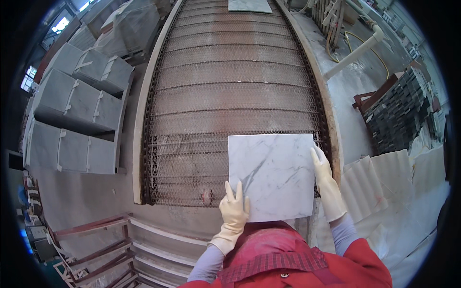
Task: The person picks up white marble tiles from a stack and places them one by one onto a moving conveyor belt. The tiles are arranged in a grid pattern on the belt as it moves forward.
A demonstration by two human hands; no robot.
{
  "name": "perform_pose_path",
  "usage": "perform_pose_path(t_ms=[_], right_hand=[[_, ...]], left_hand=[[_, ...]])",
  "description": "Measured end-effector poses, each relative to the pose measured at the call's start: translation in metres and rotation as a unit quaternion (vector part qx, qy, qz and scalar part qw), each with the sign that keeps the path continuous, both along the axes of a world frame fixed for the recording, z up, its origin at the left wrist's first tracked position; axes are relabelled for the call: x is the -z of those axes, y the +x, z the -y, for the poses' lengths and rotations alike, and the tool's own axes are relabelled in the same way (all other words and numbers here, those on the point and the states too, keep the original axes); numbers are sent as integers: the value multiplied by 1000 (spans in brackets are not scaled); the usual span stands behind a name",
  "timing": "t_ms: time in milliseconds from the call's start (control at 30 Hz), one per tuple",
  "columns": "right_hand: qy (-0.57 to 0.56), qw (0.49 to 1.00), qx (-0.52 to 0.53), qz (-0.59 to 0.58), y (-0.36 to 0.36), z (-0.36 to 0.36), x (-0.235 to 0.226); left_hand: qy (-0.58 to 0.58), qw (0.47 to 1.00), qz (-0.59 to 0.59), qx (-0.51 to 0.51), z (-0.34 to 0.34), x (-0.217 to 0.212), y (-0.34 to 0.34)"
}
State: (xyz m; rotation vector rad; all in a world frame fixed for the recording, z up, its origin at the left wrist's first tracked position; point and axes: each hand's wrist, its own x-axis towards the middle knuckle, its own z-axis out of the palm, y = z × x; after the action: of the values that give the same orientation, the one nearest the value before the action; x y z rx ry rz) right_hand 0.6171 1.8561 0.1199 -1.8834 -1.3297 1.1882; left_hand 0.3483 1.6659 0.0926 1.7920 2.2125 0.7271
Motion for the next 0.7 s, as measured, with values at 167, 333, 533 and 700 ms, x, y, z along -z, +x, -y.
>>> perform_pose_path(t_ms=[167, 333, 533, 700], right_hand=[[46, 993, -87, -64, 31, 66, 2], [35, 996, -66, -54, 43, 126, 19], [7, 995, 3, -102, 60, 104, 17], [-150, 985, 30, -82, 98, 73, 47]], left_hand=[[22, 999, -30, 1, -2, -9, 3], [46, 995, -60, -72, 4, -14, 37], [2, 988, 27, -151, 13, -27, 95], [145, 956, 177, -185, 16, -9, 91]])
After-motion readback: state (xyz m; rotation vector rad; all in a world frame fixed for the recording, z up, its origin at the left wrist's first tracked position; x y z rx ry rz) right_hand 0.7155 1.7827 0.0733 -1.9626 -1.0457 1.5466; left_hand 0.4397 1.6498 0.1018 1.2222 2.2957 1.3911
